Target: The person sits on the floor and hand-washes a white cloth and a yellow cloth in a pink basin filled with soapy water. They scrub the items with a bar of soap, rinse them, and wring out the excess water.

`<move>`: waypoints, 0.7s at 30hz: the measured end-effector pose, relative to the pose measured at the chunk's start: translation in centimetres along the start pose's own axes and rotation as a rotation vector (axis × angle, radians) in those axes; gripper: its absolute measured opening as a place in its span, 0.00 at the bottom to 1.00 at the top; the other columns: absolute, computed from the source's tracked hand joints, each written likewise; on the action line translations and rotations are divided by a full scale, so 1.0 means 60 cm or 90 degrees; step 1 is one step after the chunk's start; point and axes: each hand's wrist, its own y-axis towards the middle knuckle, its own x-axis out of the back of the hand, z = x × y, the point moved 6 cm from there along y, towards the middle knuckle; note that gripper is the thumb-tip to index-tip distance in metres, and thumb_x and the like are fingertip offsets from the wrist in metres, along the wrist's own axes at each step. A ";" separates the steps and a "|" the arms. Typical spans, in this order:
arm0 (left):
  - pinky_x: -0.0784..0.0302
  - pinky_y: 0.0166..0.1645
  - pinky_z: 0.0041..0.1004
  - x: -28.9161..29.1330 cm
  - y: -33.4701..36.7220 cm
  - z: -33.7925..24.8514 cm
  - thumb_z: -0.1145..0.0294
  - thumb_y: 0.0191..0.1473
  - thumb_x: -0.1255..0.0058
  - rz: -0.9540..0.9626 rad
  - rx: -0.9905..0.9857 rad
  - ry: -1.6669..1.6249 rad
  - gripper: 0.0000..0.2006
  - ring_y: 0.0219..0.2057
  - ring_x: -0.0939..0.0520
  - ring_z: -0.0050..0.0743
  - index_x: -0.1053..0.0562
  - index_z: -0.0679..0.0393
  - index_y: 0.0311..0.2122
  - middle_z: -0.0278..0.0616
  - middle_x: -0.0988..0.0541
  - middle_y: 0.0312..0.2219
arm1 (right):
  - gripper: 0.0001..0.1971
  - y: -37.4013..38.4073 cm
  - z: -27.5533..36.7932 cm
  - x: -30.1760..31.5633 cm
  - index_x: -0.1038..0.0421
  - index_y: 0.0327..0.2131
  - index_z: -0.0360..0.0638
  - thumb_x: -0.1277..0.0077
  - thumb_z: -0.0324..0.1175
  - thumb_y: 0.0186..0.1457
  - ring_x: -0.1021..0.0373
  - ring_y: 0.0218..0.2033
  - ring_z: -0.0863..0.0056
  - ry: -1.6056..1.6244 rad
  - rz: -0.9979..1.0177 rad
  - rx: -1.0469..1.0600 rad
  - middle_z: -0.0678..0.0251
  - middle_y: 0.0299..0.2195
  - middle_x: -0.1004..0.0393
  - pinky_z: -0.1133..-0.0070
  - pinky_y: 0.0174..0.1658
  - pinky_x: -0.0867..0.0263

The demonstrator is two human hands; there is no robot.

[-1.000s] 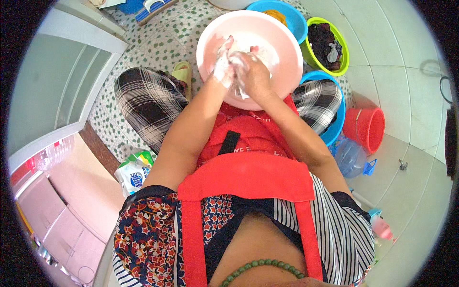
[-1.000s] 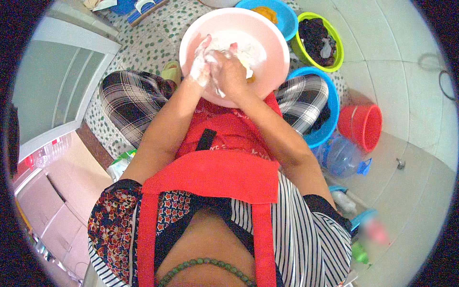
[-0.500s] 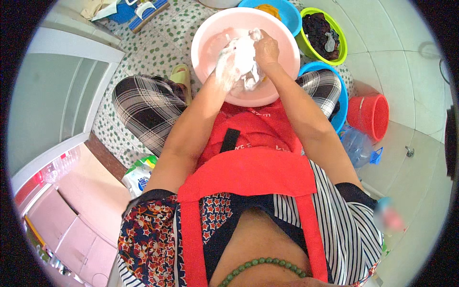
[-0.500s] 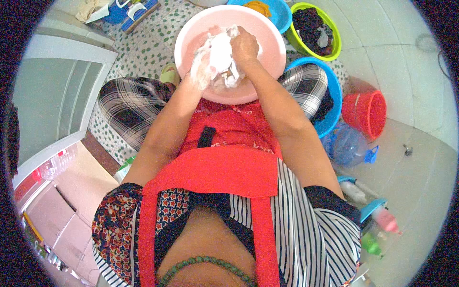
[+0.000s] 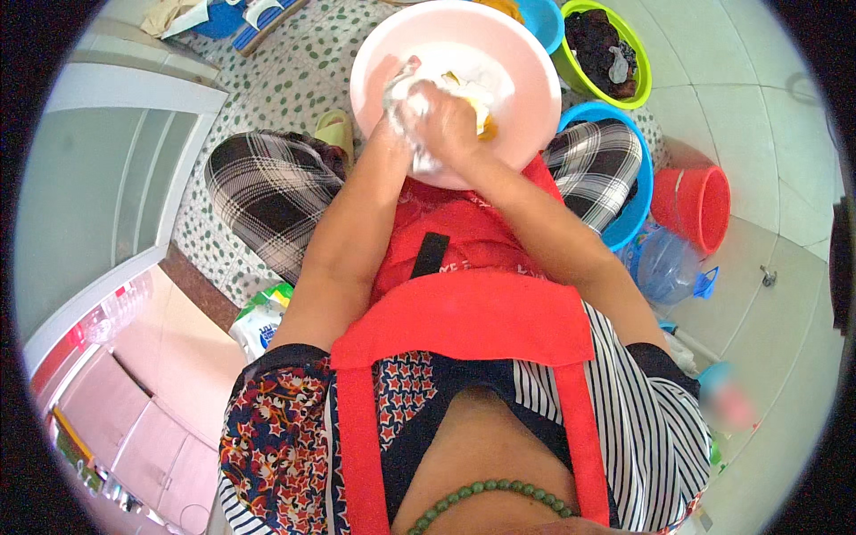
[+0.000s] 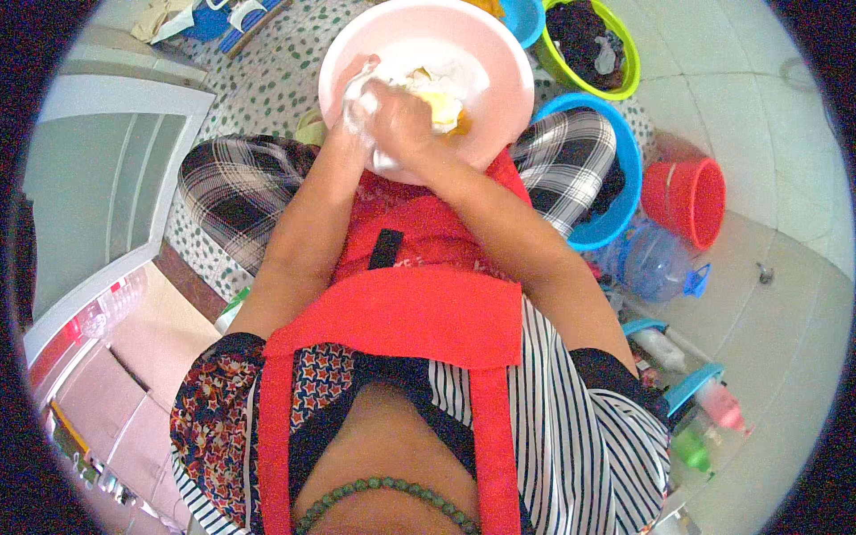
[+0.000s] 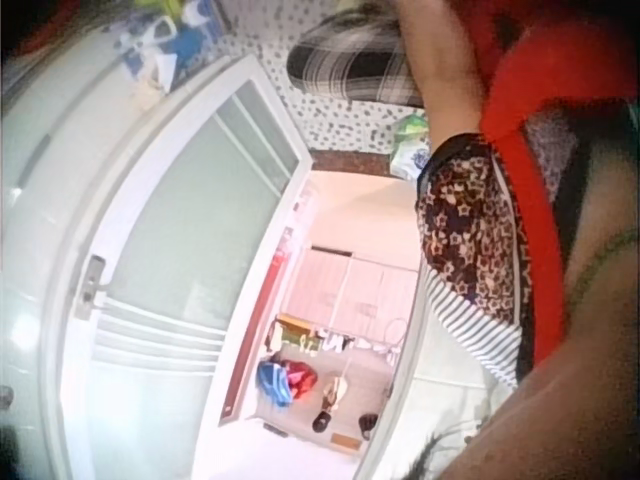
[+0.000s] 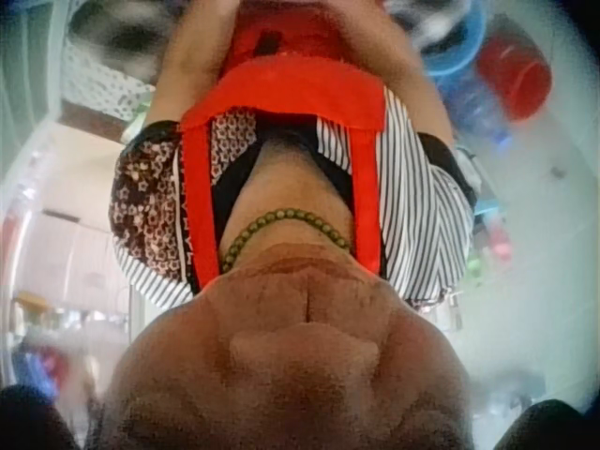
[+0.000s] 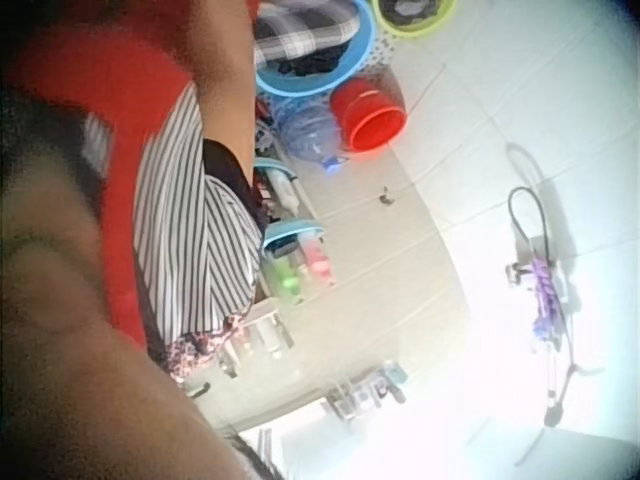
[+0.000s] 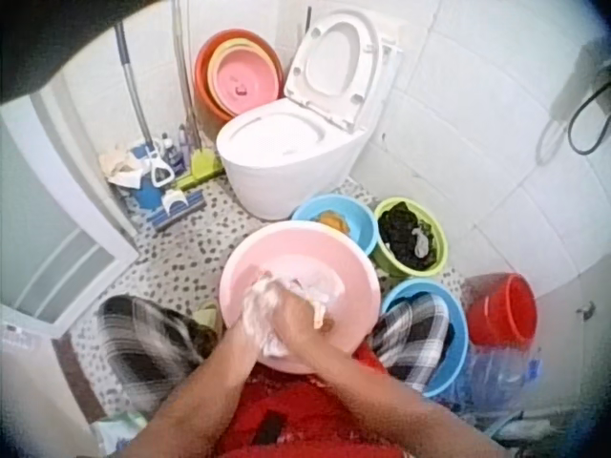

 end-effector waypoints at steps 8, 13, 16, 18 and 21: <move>0.24 0.44 0.31 -0.042 0.007 0.018 0.61 0.59 0.65 0.220 0.080 -0.143 0.17 0.37 0.23 0.35 0.31 0.62 0.44 0.43 0.24 0.36 | 0.15 0.073 -0.151 0.021 0.28 0.38 0.43 0.49 0.43 0.53 0.27 0.29 0.57 -0.003 -0.062 -0.260 0.55 0.27 0.24 0.67 0.34 0.31; 0.25 0.43 0.28 -0.020 0.000 -0.019 0.64 0.58 0.62 -0.147 -0.040 0.108 0.16 0.37 0.23 0.35 0.31 0.60 0.46 0.42 0.25 0.37 | 0.14 0.024 -0.094 0.022 0.28 0.36 0.42 0.48 0.42 0.53 0.27 0.27 0.56 0.126 -0.060 -0.199 0.52 0.25 0.25 0.68 0.33 0.32; 0.27 0.42 0.27 0.025 0.015 -0.034 0.65 0.57 0.59 -0.089 -0.069 0.088 0.13 0.38 0.26 0.33 0.31 0.57 0.45 0.40 0.27 0.37 | 0.12 -0.005 -0.022 0.010 0.29 0.34 0.43 0.48 0.40 0.52 0.27 0.27 0.54 0.149 -0.083 -0.058 0.51 0.24 0.26 0.66 0.34 0.33; 0.28 0.41 0.28 0.024 0.015 -0.028 0.65 0.57 0.59 -0.032 -0.108 0.246 0.12 0.37 0.27 0.32 0.32 0.57 0.45 0.41 0.27 0.37 | 0.12 -0.027 0.038 0.015 0.29 0.33 0.42 0.48 0.41 0.52 0.27 0.27 0.54 0.092 -0.065 0.049 0.51 0.24 0.26 0.66 0.34 0.33; 0.27 0.42 0.27 -0.016 -0.019 -0.035 0.65 0.59 0.59 -0.175 -0.078 0.219 0.14 0.37 0.27 0.32 0.35 0.59 0.48 0.44 0.28 0.38 | 0.15 -0.012 0.025 0.009 0.29 0.34 0.42 0.49 0.44 0.52 0.27 0.27 0.54 0.055 -0.031 0.016 0.51 0.24 0.26 0.66 0.34 0.32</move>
